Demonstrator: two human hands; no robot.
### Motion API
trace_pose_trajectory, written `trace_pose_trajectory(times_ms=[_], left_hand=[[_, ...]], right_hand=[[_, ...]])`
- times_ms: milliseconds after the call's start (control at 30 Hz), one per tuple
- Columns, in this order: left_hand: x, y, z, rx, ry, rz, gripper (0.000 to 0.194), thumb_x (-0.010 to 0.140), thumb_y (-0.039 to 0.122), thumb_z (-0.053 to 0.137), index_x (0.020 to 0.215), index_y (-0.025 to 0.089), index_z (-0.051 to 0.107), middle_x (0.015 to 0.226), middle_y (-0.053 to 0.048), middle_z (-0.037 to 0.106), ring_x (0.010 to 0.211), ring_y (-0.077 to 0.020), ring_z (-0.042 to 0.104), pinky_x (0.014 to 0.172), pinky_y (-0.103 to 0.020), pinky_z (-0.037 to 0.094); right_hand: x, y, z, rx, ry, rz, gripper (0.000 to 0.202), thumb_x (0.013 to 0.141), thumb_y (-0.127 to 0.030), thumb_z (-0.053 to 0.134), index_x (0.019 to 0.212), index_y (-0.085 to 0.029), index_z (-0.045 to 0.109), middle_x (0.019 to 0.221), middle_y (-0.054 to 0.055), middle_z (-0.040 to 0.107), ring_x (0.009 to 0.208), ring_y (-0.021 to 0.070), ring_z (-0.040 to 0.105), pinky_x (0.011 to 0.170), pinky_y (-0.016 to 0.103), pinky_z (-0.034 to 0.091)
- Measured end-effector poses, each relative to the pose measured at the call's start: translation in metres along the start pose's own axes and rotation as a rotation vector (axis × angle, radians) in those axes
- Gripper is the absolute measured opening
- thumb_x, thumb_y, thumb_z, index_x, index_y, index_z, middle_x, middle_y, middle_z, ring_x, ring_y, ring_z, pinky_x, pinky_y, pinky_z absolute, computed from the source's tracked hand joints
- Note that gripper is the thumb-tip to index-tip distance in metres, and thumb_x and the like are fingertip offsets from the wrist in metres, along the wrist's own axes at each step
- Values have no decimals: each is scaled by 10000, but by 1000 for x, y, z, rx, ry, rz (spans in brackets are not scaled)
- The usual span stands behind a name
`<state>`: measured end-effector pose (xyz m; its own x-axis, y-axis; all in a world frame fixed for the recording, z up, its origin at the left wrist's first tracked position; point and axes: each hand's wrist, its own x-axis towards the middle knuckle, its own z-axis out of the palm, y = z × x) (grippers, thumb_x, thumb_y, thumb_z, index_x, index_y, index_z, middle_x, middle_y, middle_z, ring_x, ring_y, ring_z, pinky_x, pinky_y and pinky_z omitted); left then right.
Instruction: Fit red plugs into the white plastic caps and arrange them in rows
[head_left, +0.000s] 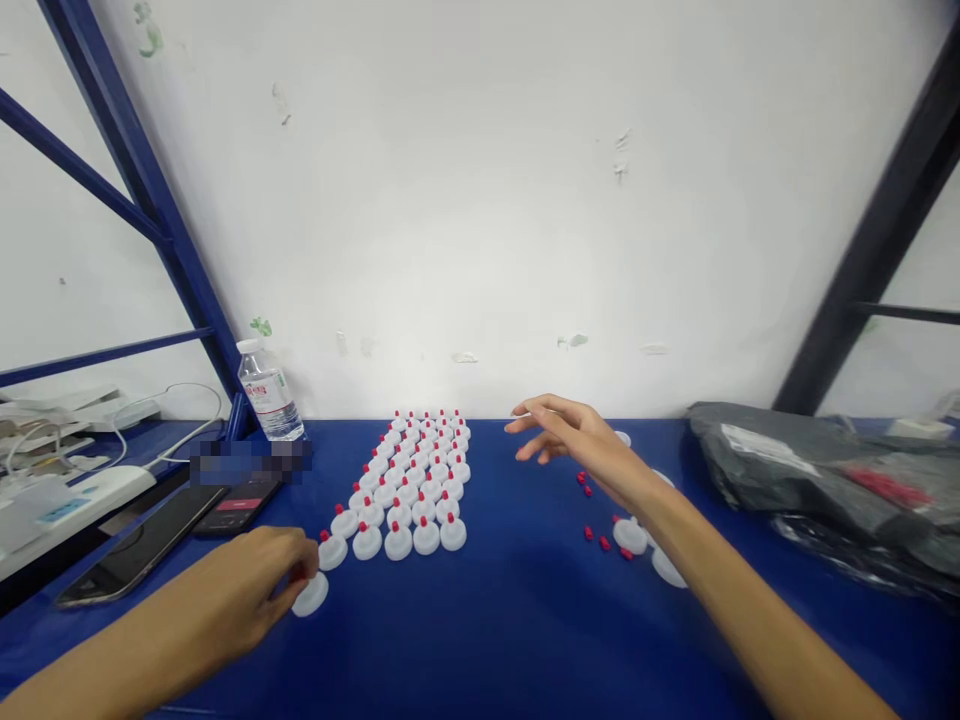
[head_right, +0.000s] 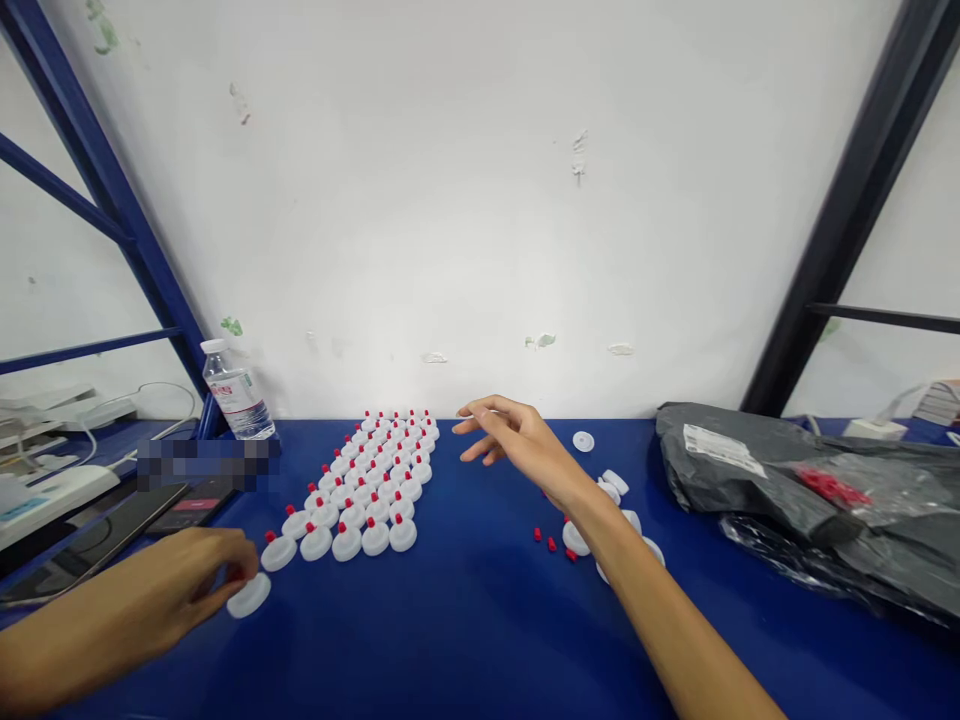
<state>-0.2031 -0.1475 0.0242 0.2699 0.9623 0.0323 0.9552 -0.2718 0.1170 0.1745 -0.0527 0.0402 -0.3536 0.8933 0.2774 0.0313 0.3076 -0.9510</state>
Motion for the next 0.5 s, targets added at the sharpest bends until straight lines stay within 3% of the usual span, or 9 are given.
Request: trace_pose_trajectory(times_ms=[67, 167, 333, 400, 500], left_hand=[[3, -1, 5, -2, -71, -6, 251, 851, 294, 494, 834, 225, 735, 858, -43, 743, 787, -216, 684, 685, -241, 464], [6, -3, 8, -13, -51, -12, 279, 883, 336, 474, 868, 238, 735, 897, -35, 745, 863, -237, 687, 758, -253, 476], [2, 1, 13, 89, 141, -35, 328, 872, 396, 473, 1028, 293, 742, 1029, -50, 719, 750, -247, 694, 682, -317, 509], [1, 20, 14, 112, 213, 11, 338, 891, 419, 453, 1039, 309, 736, 1053, -48, 704, 724, -233, 695, 640, -309, 513], [11, 77, 16, 65, 304, 170, 303, 924, 408, 455, 1020, 293, 719, 1043, -54, 709, 866, -232, 703, 736, -285, 532]], right_hand=[[1, -1, -5, -39, 27, -21, 358, 947, -505, 526, 1066, -196, 663, 1078, 102, 728, 780, 180, 726, 689, 283, 531], [2, -1, -19, -229, 155, -64, 330, 959, -469, 495, 998, -197, 677, 1013, 81, 739, 791, 182, 716, 723, 294, 520], [3, 15, -57, -1010, 490, -29, 251, 947, -332, 482, 929, -223, 708, 941, 60, 751, 914, 246, 689, 799, 336, 469], [4, 28, -72, -1207, 456, 107, 259, 940, -321, 484, 997, -214, 713, 1037, 93, 743, 979, 277, 675, 807, 352, 466], [4, 50, -90, -1360, 370, 278, 340, 945, -340, 496, 1196, -190, 669, 1152, 150, 703, 1100, 321, 628, 869, 396, 452]])
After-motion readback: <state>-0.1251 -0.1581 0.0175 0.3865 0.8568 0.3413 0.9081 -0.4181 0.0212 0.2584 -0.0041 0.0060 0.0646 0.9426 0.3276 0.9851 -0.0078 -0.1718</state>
